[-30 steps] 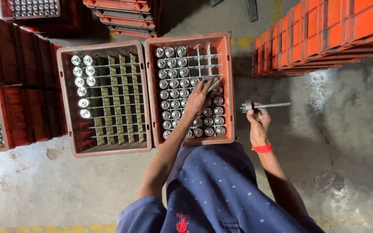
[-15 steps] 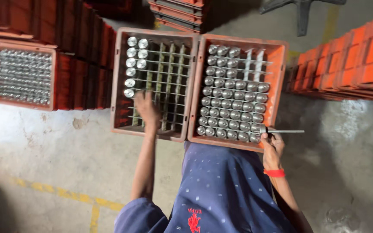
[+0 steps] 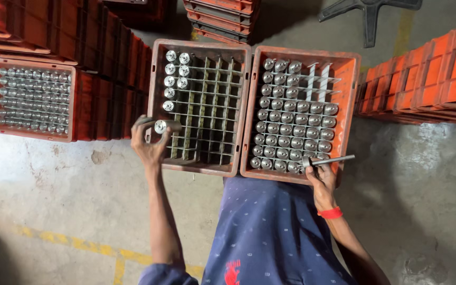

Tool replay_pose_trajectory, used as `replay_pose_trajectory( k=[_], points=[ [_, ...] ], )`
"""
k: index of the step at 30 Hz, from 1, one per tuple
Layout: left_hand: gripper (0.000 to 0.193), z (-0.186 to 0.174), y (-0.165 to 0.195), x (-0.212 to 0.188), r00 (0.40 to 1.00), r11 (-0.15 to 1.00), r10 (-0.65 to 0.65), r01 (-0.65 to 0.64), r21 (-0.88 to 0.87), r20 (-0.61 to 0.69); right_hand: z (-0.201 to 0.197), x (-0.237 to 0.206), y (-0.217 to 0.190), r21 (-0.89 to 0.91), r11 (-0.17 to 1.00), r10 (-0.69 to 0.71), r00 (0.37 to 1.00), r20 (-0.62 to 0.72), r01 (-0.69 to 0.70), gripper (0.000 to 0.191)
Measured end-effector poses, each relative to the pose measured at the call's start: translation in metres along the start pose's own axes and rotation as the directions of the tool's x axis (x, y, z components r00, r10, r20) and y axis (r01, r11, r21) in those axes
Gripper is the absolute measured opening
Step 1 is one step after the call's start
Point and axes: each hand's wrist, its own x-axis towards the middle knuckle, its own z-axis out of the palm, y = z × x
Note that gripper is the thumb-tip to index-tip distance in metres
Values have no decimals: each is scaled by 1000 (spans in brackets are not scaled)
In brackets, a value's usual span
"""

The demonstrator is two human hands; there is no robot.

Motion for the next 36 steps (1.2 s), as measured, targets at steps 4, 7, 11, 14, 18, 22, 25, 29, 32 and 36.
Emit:
replay_pose_trajectory(
  k=[4, 7, 11, 14, 18, 22, 25, 29, 32, 36],
  points=[
    [29, 83, 26, -39, 854, 732, -466, 519, -441, 231, 10, 0, -1, 23, 1000, 16, 996, 83, -17, 35],
    [26, 150, 52, -83, 695, 701, -522, 680, -216, 494, 30, 4, -13, 4, 1000, -23, 987, 159, 22, 38],
    [36, 185, 102, -139, 804, 934, -161, 311, -175, 573, 48, 7, -41, -34, 998, -42, 977, 208, 50, 40],
    [42, 195, 131, -159, 685, 957, -169, 285, -47, 709, 38, 2, -60, -101, 992, -52, 966, 251, 80, 42],
    [40, 210, 146, -163, 536, 958, -195, 282, 44, 821, 17, -2, -64, -120, 939, -250, 880, 403, 322, 47],
    [39, 222, 151, -164, 416, 953, -94, 300, -39, 904, -8, 3, -51, -91, 961, -188, 861, 472, 260, 49],
    [41, 229, 156, -163, 289, 924, -157, 381, 37, 944, -26, 16, -41, -89, 973, -148, 867, 475, 214, 43],
    [64, 250, 156, -138, 330, 952, -147, 303, 43, 932, -43, 38, -40, 62, 997, -56, 981, 186, 46, 32],
    [79, 285, 152, -98, 535, 989, -137, 32, 141, 834, -59, 55, -56, 264, 949, -176, 984, -18, 174, 31],
    [67, 326, 159, -40, 756, 961, 97, -240, 136, 648, -68, 55, -70, 259, 930, -240, 964, -113, 262, 37]
  ],
)
